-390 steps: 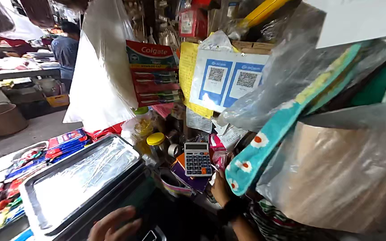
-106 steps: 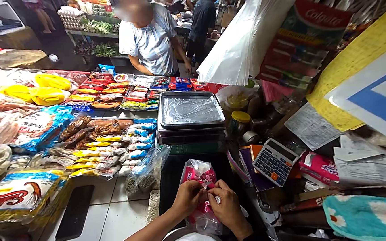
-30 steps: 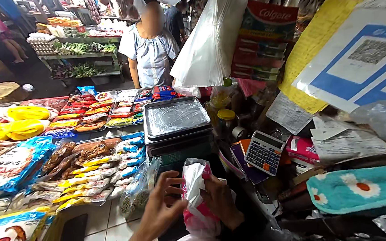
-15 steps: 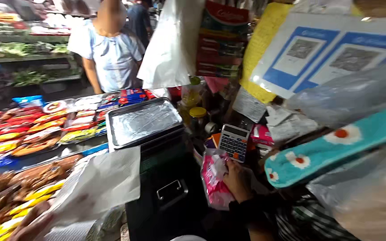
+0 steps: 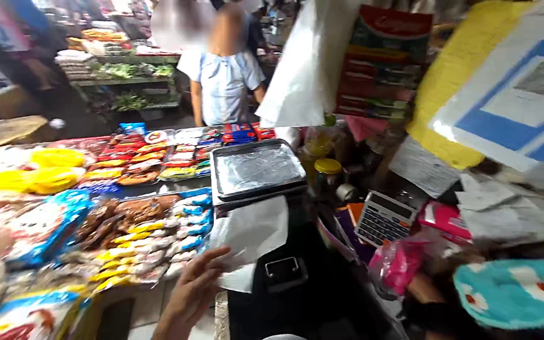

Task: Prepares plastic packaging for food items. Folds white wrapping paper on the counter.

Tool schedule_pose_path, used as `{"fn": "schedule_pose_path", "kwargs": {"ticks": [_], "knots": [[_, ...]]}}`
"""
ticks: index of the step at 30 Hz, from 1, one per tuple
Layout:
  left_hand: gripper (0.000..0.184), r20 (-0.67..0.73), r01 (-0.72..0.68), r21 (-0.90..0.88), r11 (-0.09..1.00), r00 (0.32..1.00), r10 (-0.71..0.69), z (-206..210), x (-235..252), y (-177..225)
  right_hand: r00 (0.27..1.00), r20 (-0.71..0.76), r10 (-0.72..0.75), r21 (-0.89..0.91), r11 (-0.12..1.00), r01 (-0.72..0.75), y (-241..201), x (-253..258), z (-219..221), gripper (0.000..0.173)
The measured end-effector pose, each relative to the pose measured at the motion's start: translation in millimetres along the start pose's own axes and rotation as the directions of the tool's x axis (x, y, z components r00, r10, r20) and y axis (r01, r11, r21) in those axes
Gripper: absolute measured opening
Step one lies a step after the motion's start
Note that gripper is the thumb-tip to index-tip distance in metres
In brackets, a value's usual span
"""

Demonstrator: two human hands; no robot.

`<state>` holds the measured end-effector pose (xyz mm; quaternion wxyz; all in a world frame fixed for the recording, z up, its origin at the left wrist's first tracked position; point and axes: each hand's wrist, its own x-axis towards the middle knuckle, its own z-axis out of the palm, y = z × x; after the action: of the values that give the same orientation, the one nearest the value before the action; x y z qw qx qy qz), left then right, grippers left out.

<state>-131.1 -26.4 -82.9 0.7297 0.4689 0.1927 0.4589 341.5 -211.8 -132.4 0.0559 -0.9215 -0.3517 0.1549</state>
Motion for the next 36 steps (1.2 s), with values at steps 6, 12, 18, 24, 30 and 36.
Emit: {"fn": "schedule_pose_path", "kwargs": {"ticks": [6,12,18,24,30,36], "knots": [[0.089,-0.066,0.157,0.235,0.959,0.987,-0.145,-11,-15,-64,0.987,0.114,0.118,-0.311,0.947,-0.077,-17,15,-11,0.048],[0.086,0.059,0.102,0.25,0.963,0.991,-0.12,-18,-22,-54,1.0,0.02,-0.019,-0.118,0.993,0.021,-58,-8,-77,0.026],[0.083,0.106,-0.117,0.864,0.49,0.993,0.049,-19,-18,-72,0.996,0.005,-0.088,-0.085,0.992,0.088,-74,-18,-76,0.029],[0.084,0.105,-0.173,0.92,0.353,0.973,0.203,-2,-15,-85,0.599,-0.535,-0.596,0.661,0.146,0.736,-147,-76,-71,0.04],[0.074,0.128,-0.246,0.671,0.699,0.968,0.217,40,-7,-66,0.909,-0.127,-0.397,0.982,-0.18,0.059,-224,-93,1,0.022],[0.041,-0.036,0.391,0.04,0.919,0.92,-0.39,37,22,-76,0.809,0.105,-0.578,0.964,-0.14,-0.226,-230,-84,40,0.043]]}}
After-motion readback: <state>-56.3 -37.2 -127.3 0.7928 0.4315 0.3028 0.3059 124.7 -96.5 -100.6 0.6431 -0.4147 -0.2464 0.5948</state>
